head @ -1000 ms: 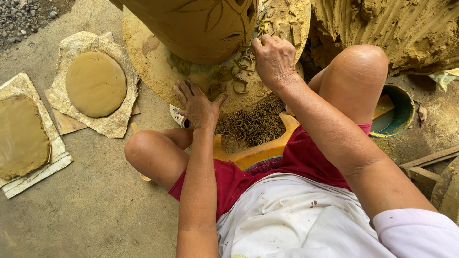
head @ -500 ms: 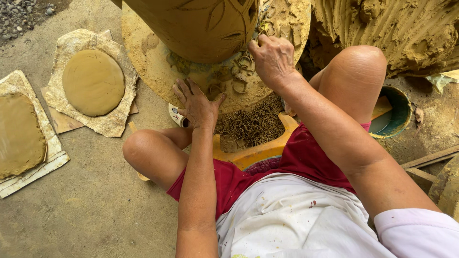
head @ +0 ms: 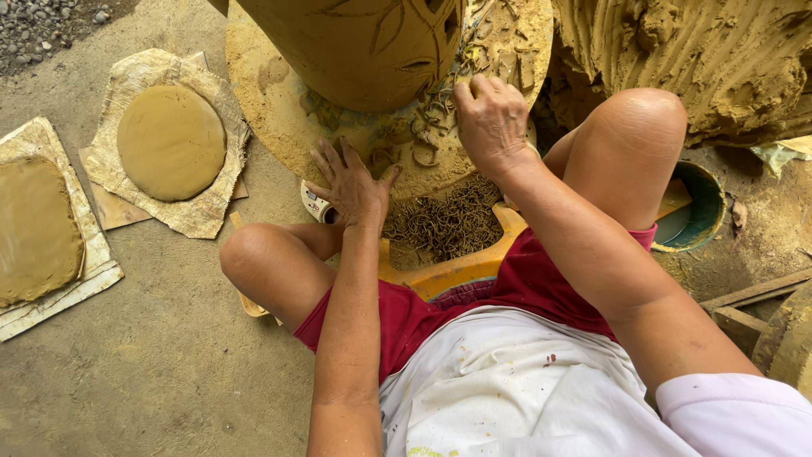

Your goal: The person carves decorative leaf patterns and small rectangular windows into a large clay vessel using a small carving tool. They support the side of the pot with one hand while using the tool to scrape away clay, then use their fingers to clear debris from the base of the vessel.

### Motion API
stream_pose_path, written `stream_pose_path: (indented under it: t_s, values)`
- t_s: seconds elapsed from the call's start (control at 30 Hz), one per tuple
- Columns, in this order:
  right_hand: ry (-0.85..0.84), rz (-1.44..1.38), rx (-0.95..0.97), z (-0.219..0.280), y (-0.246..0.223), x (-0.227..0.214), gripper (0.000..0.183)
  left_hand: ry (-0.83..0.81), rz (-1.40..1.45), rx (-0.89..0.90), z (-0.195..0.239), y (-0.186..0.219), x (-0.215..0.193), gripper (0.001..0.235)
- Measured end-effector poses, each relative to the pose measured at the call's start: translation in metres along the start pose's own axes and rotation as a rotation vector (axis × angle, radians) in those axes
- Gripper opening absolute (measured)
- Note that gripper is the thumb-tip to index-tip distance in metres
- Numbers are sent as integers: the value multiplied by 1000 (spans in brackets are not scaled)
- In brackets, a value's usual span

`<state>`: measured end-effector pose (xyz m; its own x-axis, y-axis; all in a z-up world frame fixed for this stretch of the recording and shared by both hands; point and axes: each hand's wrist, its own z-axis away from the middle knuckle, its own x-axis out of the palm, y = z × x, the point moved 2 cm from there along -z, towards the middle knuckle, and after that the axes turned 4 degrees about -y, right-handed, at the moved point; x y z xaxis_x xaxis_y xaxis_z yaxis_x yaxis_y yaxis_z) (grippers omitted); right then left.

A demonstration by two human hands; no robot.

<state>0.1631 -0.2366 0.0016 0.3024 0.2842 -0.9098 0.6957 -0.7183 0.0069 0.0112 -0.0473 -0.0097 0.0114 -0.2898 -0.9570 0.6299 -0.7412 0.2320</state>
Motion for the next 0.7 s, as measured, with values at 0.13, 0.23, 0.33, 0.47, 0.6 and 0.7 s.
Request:
stream_pose_path:
  t_s: [0.13, 0.23, 0.33, 0.47, 0.6, 0.7]
  values:
    - [-216, -64, -50, 1, -15, 4, 12, -23, -17, -7, 1, -1, -5, 116]
    - [-376, -203, -67, 15, -7, -6, 12, -56, -12, -15, -1, 0, -4, 114]
    - [-303, -347, 1, 16, 4, -18, 13, -44, -25, -25, -3, -6, 2, 112]
    - [-532, -410, 212, 3, 7, -26, 14, 111, -13, 162, 0, 6, 17, 93]
    - [-590, -608, 485, -2, 14, -39, 26, 163, -46, 483, 4, 47, 34, 70]
    - [-413, -686, 425, -5, 23, -50, 27, 231, -103, 476, -6, 79, 32, 71]
